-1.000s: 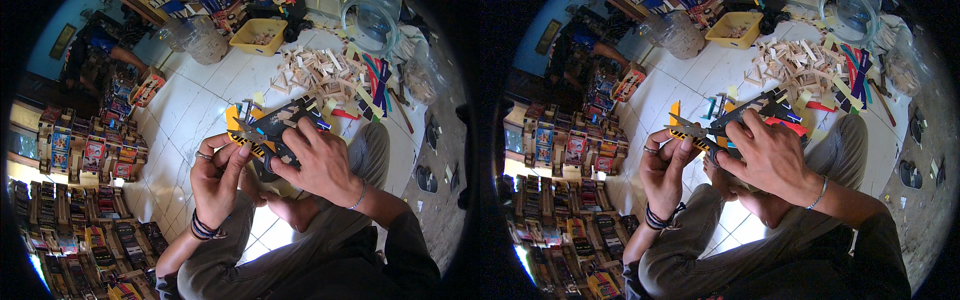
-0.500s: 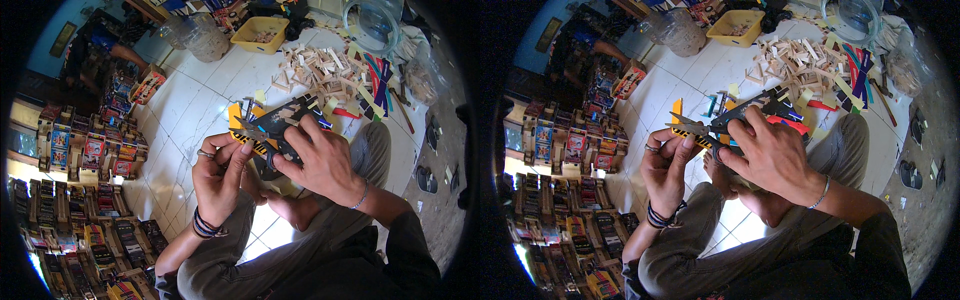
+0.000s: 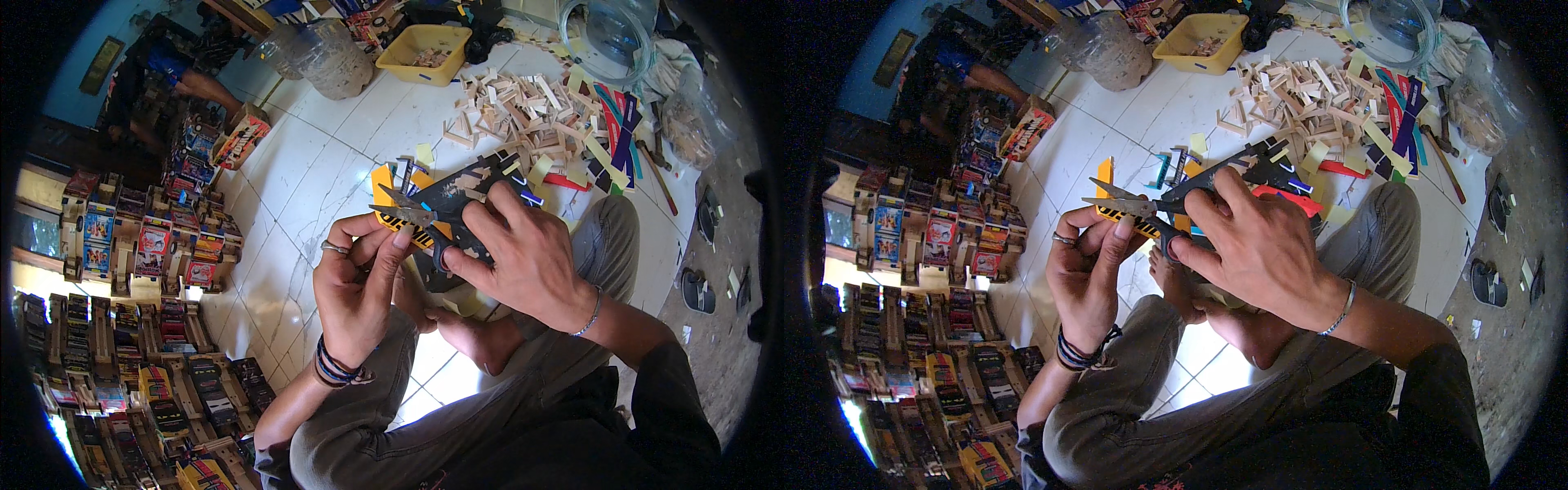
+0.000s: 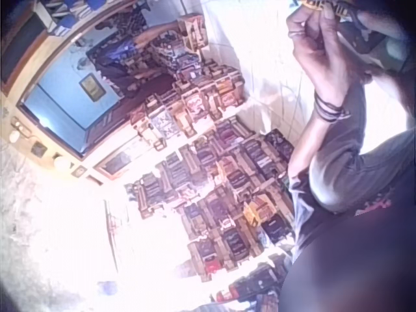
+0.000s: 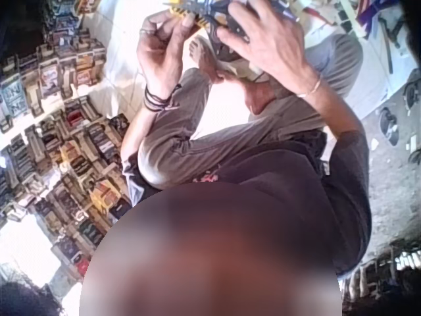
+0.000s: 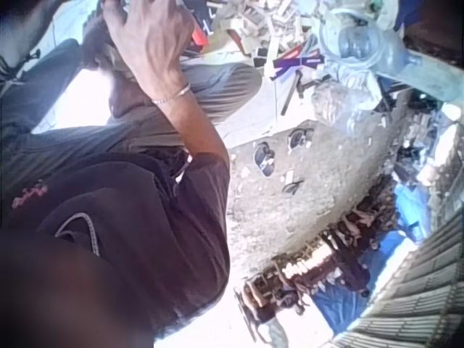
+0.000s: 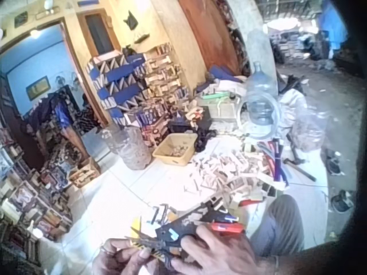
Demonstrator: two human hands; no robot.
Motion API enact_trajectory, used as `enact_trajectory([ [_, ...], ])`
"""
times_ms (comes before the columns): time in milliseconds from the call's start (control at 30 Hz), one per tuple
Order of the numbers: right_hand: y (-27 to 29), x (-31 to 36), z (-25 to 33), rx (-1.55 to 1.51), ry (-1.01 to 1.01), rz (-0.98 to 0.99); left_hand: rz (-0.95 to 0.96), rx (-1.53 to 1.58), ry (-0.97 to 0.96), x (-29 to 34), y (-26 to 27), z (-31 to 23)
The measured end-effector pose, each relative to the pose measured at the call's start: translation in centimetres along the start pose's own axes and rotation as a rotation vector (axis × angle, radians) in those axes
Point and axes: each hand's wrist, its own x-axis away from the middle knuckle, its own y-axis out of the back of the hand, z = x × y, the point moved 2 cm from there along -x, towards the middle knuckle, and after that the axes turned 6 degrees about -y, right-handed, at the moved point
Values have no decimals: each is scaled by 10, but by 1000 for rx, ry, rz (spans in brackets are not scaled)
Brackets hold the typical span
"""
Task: The person sits on the floor and uses scissors to cut a yellow paper strip with black text into smaller pieces. They repeatedly trim the edges and fold the paper while cutting, then place the cut pieces onto a black board.
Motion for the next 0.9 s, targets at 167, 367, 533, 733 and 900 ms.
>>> enact_trajectory([
  [167,-2,-2,0,-20,-62,48,16,-37,-26,0,0,0],
  [367,-1,-5,0,-13,-43,29,11,-59,-21,-1,1,-2],
  [533,-3,-5,1,13,-7,27,15,-70,-9,-3,2,-1],
  [733,-7,-4,2,-1,-34,83,7,-58,7,-3,3,1],
  [900,-7,-6,0,-34,-21,72,-15,-36,17,-3,5,2],
])
